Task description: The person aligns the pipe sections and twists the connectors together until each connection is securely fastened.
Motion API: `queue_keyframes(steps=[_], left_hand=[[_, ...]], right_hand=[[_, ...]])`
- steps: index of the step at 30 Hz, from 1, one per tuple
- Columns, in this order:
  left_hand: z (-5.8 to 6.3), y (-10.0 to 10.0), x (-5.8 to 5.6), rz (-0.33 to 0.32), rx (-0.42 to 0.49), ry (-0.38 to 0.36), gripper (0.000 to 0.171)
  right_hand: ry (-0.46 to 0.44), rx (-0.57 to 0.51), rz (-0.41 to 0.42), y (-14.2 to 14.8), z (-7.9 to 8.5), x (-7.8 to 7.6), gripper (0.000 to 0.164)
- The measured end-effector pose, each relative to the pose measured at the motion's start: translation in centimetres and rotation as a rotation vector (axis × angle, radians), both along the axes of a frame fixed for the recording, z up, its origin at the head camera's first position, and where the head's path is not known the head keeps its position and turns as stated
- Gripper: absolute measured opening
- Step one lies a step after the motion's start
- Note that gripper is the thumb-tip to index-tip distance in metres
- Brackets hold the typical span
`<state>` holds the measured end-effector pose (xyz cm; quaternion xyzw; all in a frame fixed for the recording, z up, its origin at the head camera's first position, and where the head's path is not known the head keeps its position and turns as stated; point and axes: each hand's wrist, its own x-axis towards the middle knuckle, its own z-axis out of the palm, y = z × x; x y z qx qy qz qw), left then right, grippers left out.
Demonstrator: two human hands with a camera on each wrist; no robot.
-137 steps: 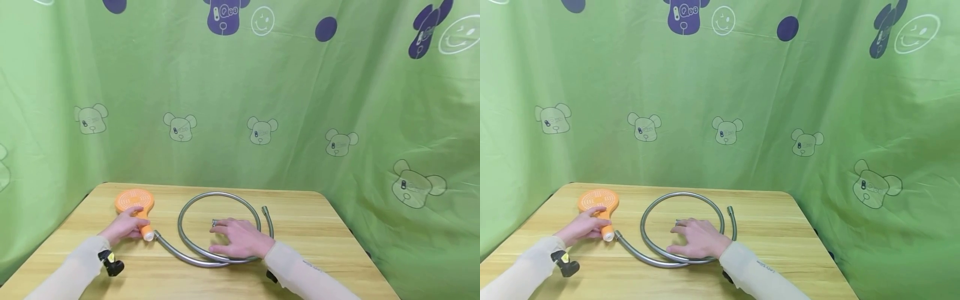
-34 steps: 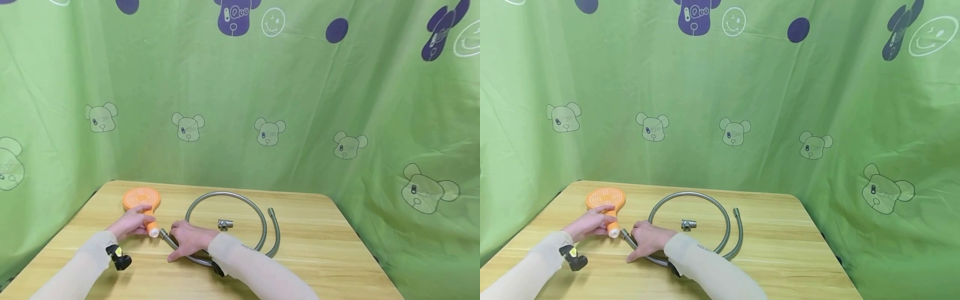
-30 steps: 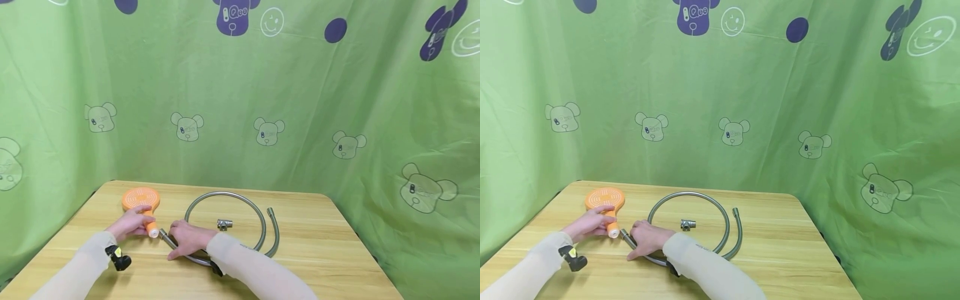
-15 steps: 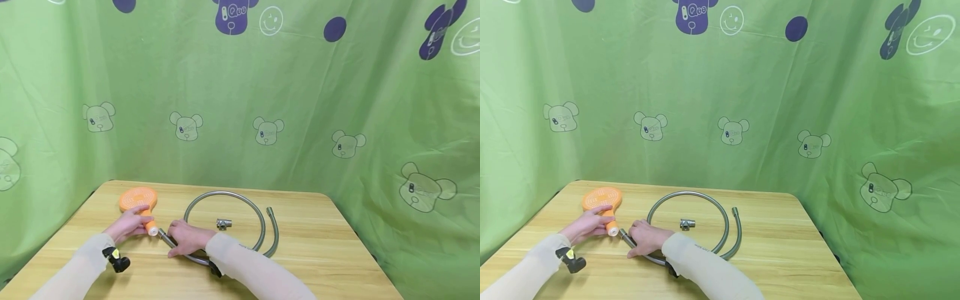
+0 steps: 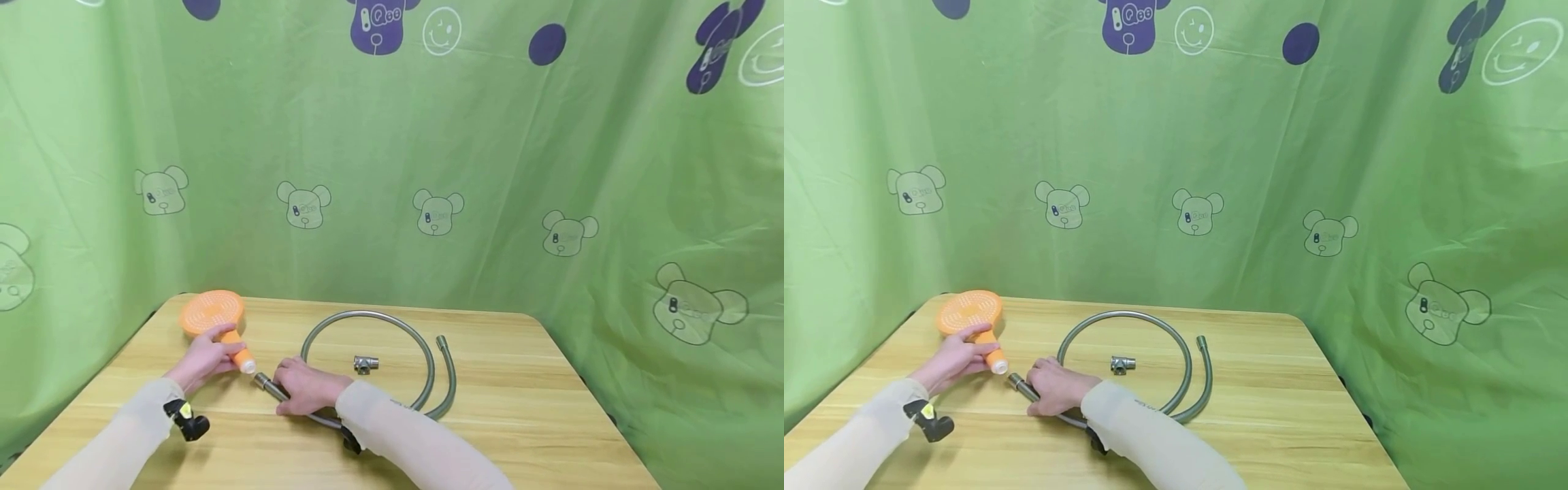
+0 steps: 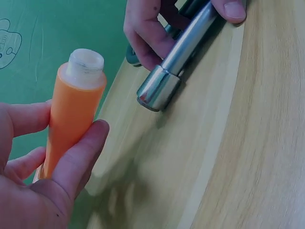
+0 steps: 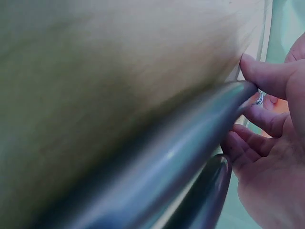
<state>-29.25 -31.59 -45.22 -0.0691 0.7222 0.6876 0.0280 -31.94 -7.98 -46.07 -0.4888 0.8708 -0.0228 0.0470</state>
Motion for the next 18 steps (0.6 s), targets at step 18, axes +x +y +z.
queue_keyframes(steps=[18], left_hand=[[0.86, -0.70, 0.94, 0.064, -0.039, 0.021, 0.077]], right_hand=[[-0.180, -0.213, -0.009, 0.02, -0.13, 0.44, 0.025]])
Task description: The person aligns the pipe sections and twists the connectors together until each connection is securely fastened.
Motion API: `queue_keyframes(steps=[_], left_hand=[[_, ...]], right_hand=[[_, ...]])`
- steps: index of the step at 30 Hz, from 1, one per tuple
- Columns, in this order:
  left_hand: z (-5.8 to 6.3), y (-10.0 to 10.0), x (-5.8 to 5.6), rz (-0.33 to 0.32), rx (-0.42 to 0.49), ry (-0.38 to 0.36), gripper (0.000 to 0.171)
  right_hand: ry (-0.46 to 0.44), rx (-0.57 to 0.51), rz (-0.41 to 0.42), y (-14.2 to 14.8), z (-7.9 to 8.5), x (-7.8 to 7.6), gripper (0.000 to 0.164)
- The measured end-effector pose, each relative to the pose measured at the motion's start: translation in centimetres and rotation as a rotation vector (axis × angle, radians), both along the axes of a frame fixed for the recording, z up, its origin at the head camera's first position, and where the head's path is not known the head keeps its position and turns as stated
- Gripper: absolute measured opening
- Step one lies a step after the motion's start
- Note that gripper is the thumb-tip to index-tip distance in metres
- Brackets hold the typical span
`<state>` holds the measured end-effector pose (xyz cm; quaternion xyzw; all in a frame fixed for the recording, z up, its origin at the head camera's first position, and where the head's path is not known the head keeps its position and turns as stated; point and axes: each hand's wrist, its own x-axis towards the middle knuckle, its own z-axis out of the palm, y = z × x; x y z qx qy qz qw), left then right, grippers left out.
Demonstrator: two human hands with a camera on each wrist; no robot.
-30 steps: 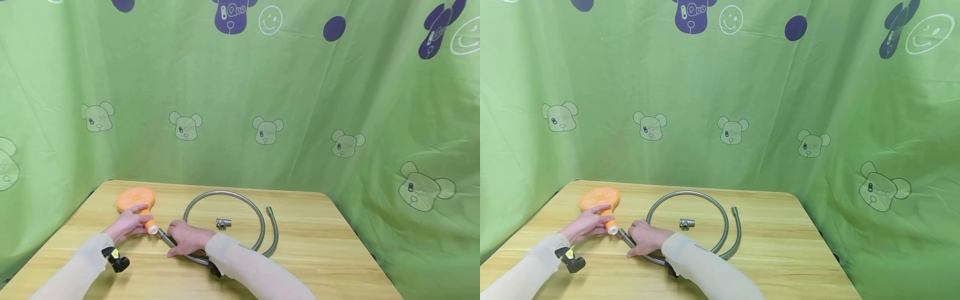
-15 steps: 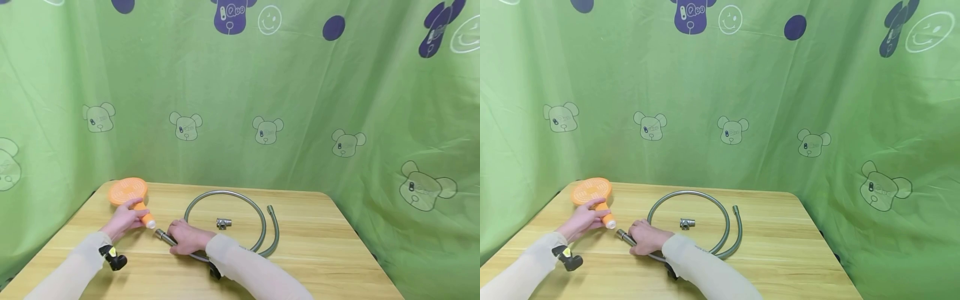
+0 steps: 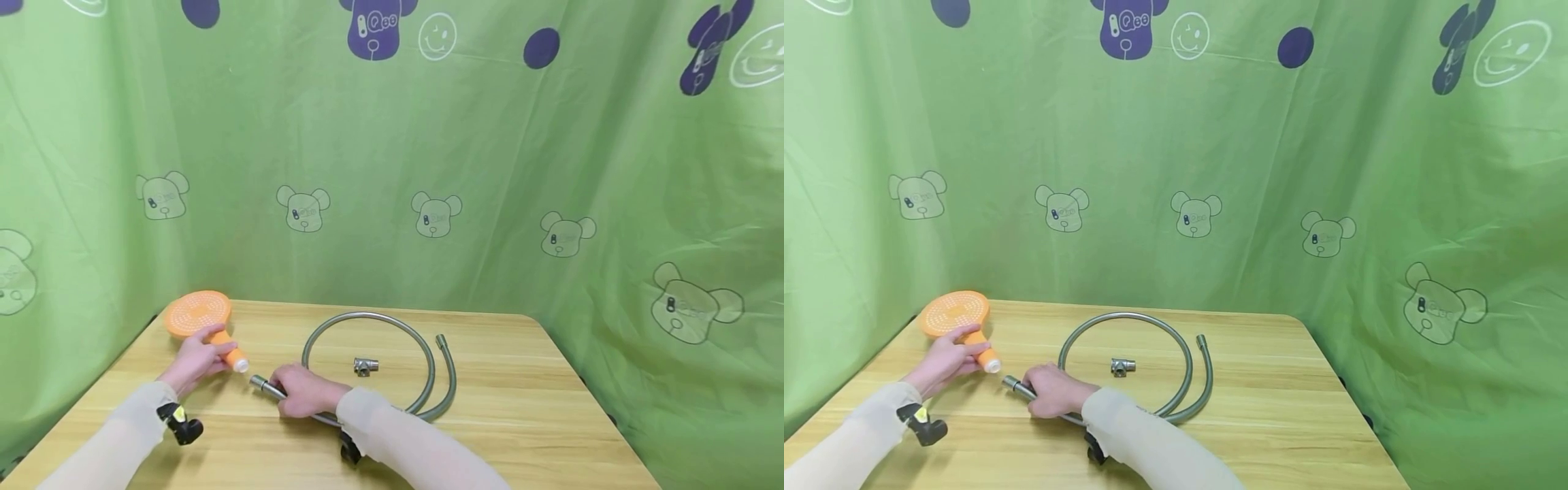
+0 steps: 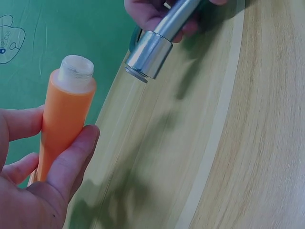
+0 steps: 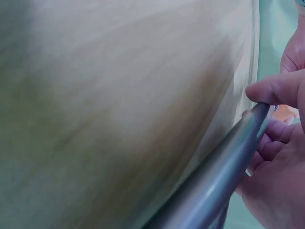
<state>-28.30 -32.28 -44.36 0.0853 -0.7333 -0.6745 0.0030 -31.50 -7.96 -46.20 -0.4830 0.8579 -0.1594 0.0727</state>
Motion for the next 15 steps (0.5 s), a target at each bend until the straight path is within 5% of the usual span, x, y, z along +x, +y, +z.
queue_keyframes(steps=[15], left_hand=[[-0.07, -0.01, -0.22, 0.015, -0.011, -0.003, 0.078]], right_hand=[[-0.185, -0.082, -0.078, 0.42, 0.82, 0.83, 0.045]])
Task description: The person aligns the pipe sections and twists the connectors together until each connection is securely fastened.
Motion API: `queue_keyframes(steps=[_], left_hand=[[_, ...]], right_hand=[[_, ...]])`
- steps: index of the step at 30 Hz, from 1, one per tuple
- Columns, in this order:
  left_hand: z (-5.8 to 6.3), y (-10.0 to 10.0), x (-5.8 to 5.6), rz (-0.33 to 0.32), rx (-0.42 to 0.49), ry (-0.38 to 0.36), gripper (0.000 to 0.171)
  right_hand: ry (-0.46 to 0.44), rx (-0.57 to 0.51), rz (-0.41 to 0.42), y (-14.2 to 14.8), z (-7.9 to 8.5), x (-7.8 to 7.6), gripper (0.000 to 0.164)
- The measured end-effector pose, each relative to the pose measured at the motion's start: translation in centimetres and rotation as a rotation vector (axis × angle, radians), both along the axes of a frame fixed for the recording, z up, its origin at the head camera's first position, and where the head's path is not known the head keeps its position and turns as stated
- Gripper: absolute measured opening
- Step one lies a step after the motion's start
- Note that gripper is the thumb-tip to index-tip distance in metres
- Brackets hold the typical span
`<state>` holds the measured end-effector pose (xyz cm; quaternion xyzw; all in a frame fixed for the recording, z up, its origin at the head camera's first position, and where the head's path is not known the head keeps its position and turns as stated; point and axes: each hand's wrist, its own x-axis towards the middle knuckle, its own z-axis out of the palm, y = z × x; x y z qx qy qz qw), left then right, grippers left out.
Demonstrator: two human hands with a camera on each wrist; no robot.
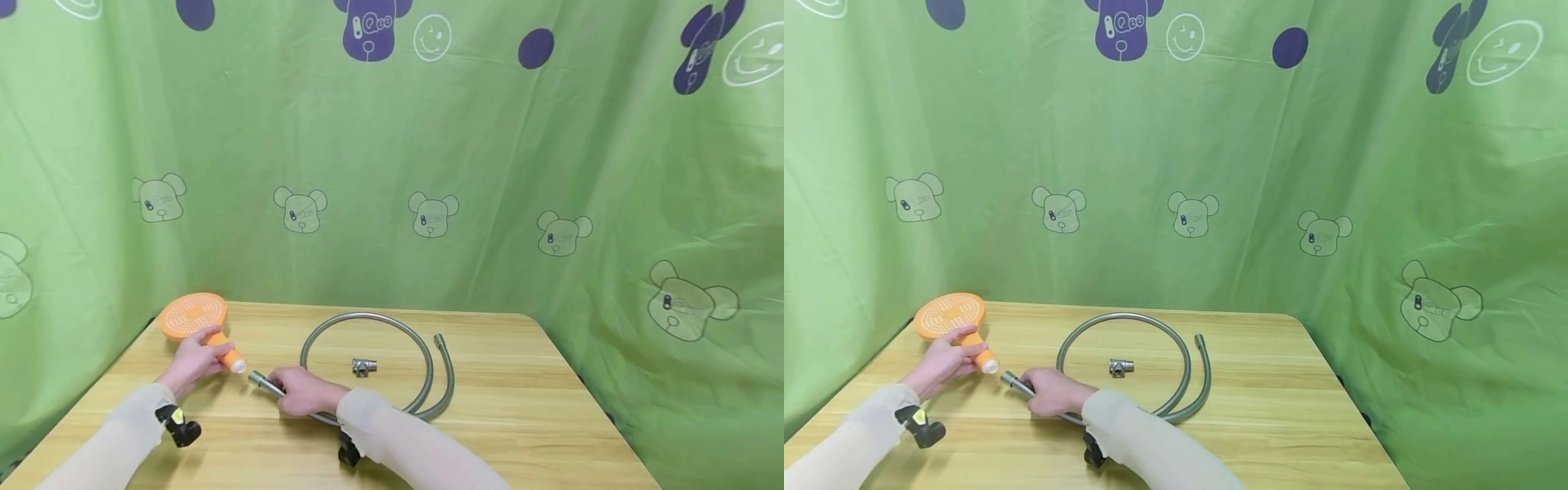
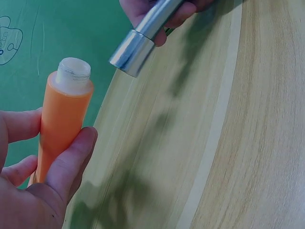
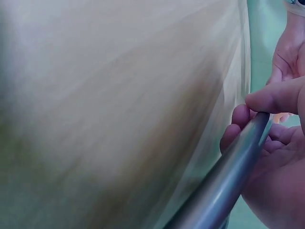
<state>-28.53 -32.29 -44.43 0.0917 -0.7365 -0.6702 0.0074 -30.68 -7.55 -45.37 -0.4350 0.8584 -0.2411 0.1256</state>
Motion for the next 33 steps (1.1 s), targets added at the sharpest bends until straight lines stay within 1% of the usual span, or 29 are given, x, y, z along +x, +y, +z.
queue_keyframes(steps=[4, 10, 15, 19, 23, 28, 33], left_hand=[[-0.1, 0.1, -0.1, 0.008, 0.005, 0.003, 0.078], [0.1, 0.2, 0.0, 0.007, -0.008, 0.009, 0.078], [0.1, 0.5, 0.0, 0.014, -0.028, 0.012, 0.078], [0.2, 0.5, -0.1, 0.021, -0.027, 0.012, 0.078], [0.2, 0.4, -0.2, 0.032, -0.025, 0.008, 0.078], [0.2, 0.2, -0.2, 0.042, -0.025, 0.010, 0.079], [0.4, 0.2, -0.1, 0.051, -0.031, 0.018, 0.080]], right_hand=[[-0.040, -0.034, -0.032, 0.0, 0.2, 0.0, 0.046], [-0.063, -0.058, -0.088, 0.0, 0.4, 0.0, 0.047], [-0.102, -0.113, -0.110, -0.2, 0.4, -0.1, 0.036], [-0.111, -0.158, -0.138, -0.5, 0.3, -0.2, 0.027], [-0.120, -0.177, -0.175, -0.8, 0.3, -0.1, 0.022], [-0.125, -0.185, -0.198, -1.1, 0.2, -0.2, 0.020], [-0.139, -0.203, -0.206, -1.4, 0.3, -0.3, 0.021]])
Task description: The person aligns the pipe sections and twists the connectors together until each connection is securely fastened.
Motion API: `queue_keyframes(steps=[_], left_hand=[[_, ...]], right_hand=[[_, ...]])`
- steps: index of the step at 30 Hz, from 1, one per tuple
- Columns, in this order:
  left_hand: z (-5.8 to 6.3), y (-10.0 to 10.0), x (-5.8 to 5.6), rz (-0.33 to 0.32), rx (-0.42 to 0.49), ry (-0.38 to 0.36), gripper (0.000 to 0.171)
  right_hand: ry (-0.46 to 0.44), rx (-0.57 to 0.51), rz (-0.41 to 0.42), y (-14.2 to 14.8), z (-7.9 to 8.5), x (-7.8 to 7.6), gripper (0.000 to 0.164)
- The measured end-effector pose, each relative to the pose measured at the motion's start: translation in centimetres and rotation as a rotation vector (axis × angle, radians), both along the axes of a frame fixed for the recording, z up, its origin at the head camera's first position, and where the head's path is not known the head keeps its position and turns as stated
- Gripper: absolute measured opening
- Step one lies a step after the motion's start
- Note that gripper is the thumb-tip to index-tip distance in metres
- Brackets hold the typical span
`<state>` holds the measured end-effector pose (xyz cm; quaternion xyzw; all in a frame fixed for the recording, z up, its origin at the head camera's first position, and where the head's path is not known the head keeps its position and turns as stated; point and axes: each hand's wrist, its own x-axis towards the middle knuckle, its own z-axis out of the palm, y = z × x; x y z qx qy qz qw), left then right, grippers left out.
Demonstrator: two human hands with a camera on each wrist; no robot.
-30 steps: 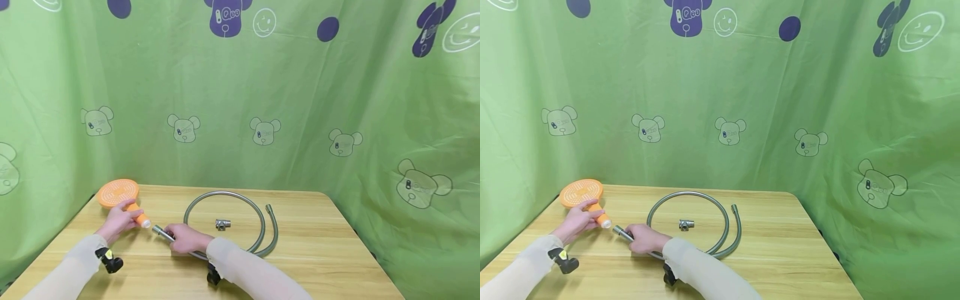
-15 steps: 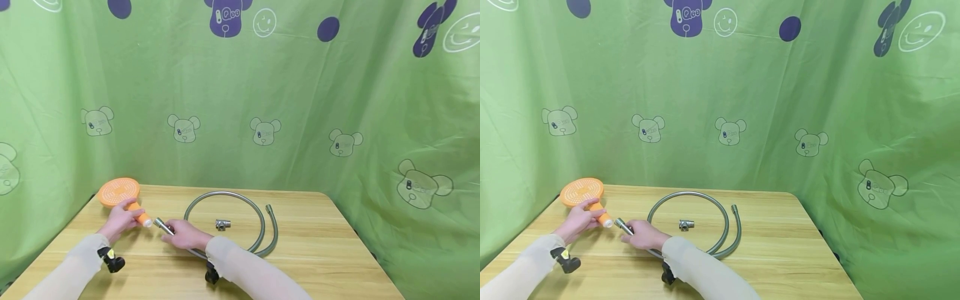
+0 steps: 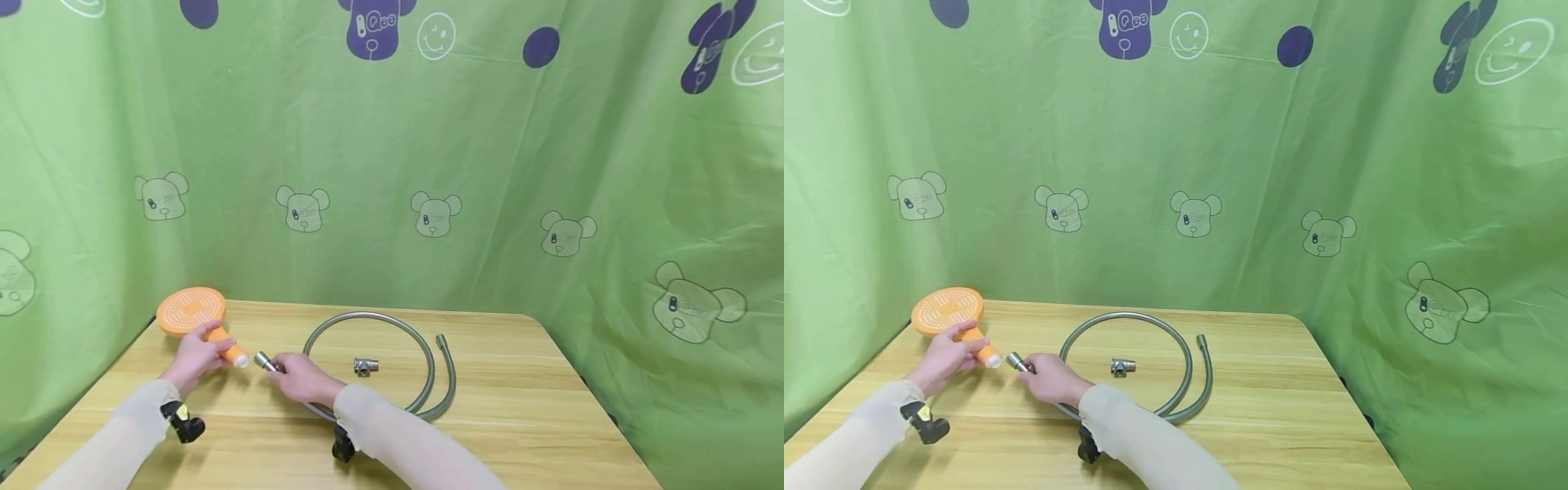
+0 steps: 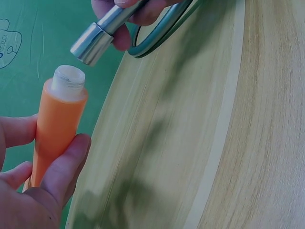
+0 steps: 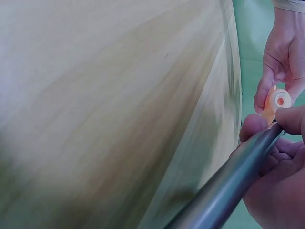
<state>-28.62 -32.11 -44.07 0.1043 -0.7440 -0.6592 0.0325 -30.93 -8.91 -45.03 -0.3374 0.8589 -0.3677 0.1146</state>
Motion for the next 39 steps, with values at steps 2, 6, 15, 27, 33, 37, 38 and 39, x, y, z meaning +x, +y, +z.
queue_keyframes(steps=[2, 6, 15, 27, 33, 37, 38, 39], left_hand=[[0.1, 0.1, 0.0, 0.005, 0.004, 0.003, 0.080], [0.1, 0.1, -0.2, 0.019, 0.010, 0.012, 0.079], [0.0, 0.1, -0.4, 0.058, -0.021, 0.032, 0.079], [0.3, 0.6, -0.9, 0.113, -0.078, 0.054, 0.079], [0.4, 0.8, -0.8, 0.123, -0.098, 0.061, 0.079], [0.4, 1.0, -0.8, 0.136, -0.125, 0.061, 0.078], [0.4, 1.0, -0.8, 0.139, -0.129, 0.060, 0.078], [0.5, 1.1, -0.8, 0.143, -0.133, 0.061, 0.078]], right_hand=[[-0.017, -0.015, -0.003, -0.1, 0.2, 0.1, 0.022], [-0.034, -0.035, 0.001, -0.3, 0.4, 0.1, 0.023], [-0.020, -0.028, -0.003, -0.6, 0.5, 0.2, 0.021], [0.031, -0.028, -0.065, -1.5, 0.4, 0.4, 0.018], [-0.015, -0.047, -0.124, -1.9, 0.4, 0.5, 0.019], [-0.013, -0.049, -0.146, -2.0, 0.4, 0.5, 0.019], [-0.007, -0.047, -0.152, -2.0, 0.4, 0.5, 0.020], [-0.002, -0.046, -0.157, -2.1, 0.3, 0.5, 0.020]])
